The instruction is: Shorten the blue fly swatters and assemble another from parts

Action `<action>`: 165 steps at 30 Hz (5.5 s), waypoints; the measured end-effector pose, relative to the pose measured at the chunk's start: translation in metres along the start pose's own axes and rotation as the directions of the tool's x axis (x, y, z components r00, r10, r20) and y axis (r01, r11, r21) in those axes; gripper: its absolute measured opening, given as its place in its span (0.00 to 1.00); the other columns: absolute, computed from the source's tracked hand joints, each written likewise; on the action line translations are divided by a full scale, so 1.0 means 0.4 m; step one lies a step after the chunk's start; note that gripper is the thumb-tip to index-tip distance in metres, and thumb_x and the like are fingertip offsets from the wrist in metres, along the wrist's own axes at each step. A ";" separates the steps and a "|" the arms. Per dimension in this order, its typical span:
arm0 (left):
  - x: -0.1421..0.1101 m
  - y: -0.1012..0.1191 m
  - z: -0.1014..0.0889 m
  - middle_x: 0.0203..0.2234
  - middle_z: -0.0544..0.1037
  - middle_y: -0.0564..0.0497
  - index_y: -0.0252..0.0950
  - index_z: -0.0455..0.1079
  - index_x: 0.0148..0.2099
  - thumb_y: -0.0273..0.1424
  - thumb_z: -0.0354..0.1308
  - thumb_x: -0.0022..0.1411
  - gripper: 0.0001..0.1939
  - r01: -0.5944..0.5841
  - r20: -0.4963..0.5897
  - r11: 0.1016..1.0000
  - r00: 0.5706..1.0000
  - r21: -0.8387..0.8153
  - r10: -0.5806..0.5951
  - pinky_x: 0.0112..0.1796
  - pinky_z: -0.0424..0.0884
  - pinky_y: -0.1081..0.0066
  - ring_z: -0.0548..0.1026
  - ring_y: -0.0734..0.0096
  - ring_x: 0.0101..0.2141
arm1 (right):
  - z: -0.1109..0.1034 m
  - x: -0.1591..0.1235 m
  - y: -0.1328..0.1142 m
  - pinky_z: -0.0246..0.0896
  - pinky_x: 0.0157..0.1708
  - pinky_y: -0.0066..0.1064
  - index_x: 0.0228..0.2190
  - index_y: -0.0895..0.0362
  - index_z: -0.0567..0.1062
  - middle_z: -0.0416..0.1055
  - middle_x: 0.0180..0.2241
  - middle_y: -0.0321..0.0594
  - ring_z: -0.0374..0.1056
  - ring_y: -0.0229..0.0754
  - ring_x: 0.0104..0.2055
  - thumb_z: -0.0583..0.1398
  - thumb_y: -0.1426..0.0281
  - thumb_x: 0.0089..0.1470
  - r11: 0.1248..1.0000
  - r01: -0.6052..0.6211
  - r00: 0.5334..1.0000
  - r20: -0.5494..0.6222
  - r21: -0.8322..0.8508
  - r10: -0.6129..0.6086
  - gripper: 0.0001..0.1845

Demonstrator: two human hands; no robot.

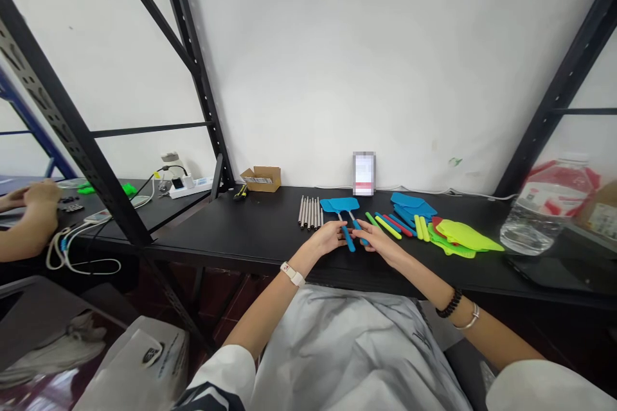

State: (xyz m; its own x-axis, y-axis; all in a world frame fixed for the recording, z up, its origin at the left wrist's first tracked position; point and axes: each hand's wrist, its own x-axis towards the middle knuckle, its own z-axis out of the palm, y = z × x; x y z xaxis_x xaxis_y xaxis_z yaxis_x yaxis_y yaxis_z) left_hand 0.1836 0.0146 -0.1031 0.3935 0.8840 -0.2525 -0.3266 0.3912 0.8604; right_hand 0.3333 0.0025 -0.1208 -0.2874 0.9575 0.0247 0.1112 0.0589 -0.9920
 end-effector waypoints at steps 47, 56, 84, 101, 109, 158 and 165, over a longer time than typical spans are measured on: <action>-0.025 0.061 -0.091 0.19 0.72 0.43 0.34 0.65 0.19 0.34 0.55 0.50 0.11 0.164 -0.104 -0.096 0.886 0.982 0.452 0.33 0.65 0.67 0.73 0.58 0.32 | -0.351 0.020 -0.012 0.56 0.31 0.31 0.31 0.56 0.75 0.73 0.34 0.42 0.66 0.48 0.40 0.51 0.68 0.50 0.315 -0.175 0.896 -0.284 -0.933 -0.342 0.13; -0.035 0.109 -0.128 0.08 0.64 0.51 0.33 0.61 0.12 0.33 0.54 0.49 0.18 0.046 -0.097 0.188 0.957 0.981 0.274 0.19 0.60 0.74 0.62 0.76 0.13 | -0.364 0.043 0.022 0.58 0.30 0.30 0.37 0.56 0.74 0.72 0.34 0.43 0.67 0.46 0.36 0.52 0.65 0.50 0.328 -0.082 0.942 -0.181 -0.941 -0.283 0.15; -0.022 -0.002 0.016 0.29 0.74 0.43 0.29 0.65 0.37 0.38 0.60 0.51 0.17 -0.381 0.332 0.816 0.910 0.435 0.248 0.34 0.68 0.69 0.74 0.69 0.32 | -0.352 0.045 0.015 0.55 0.29 0.31 0.46 0.58 0.60 0.67 0.31 0.42 0.65 0.45 0.34 0.51 0.70 0.48 0.411 -0.154 0.877 -0.316 -0.898 -0.362 0.21; -0.053 0.072 -0.010 0.27 0.68 0.51 0.35 0.60 0.38 0.40 0.47 0.60 0.13 -0.618 0.360 0.328 0.726 0.714 0.586 0.27 0.66 0.75 0.71 0.72 0.30 | -0.106 -0.045 -0.102 0.59 0.26 0.29 0.27 0.55 0.58 0.67 0.21 0.33 0.68 0.40 0.27 0.55 0.64 0.48 0.757 0.396 0.903 0.368 -0.519 -0.221 0.10; -0.071 0.070 0.017 0.31 0.70 0.49 0.36 0.59 0.41 0.39 0.44 0.62 0.12 -0.657 0.363 0.243 0.643 0.713 0.674 0.28 0.66 0.76 0.71 0.72 0.32 | -0.086 -0.039 -0.088 0.61 0.26 0.30 0.26 0.54 0.58 0.69 0.23 0.34 0.69 0.41 0.26 0.56 0.63 0.49 0.763 0.410 0.884 0.425 -0.500 -0.196 0.11; -0.082 0.077 0.023 0.28 0.68 0.51 0.35 0.57 0.42 0.39 0.42 0.63 0.13 -0.701 0.414 0.211 0.607 0.682 0.679 0.24 0.66 0.77 0.69 0.76 0.25 | -0.079 -0.029 -0.072 0.61 0.26 0.28 0.31 0.56 0.58 0.65 0.23 0.34 0.68 0.38 0.26 0.54 0.63 0.53 0.718 0.497 0.837 0.488 -0.486 -0.249 0.10; -0.081 0.077 0.019 0.28 0.67 0.52 0.35 0.57 0.42 0.40 0.42 0.63 0.13 -0.700 0.411 0.202 0.600 0.685 0.687 0.23 0.65 0.77 0.69 0.77 0.24 | -0.076 -0.032 -0.076 0.61 0.26 0.29 0.30 0.56 0.58 0.66 0.23 0.34 0.67 0.38 0.26 0.54 0.62 0.53 0.707 0.496 0.841 0.481 -0.503 -0.248 0.11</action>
State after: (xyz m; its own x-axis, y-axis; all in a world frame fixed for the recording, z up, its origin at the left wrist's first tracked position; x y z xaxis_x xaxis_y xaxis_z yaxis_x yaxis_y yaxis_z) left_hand 0.1674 -0.0039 -0.0653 0.3647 0.6936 0.6212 0.2466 -0.7153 0.6539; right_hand 0.3625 -0.0031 -0.0874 -0.7267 0.6551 0.2070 0.4151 0.6588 -0.6275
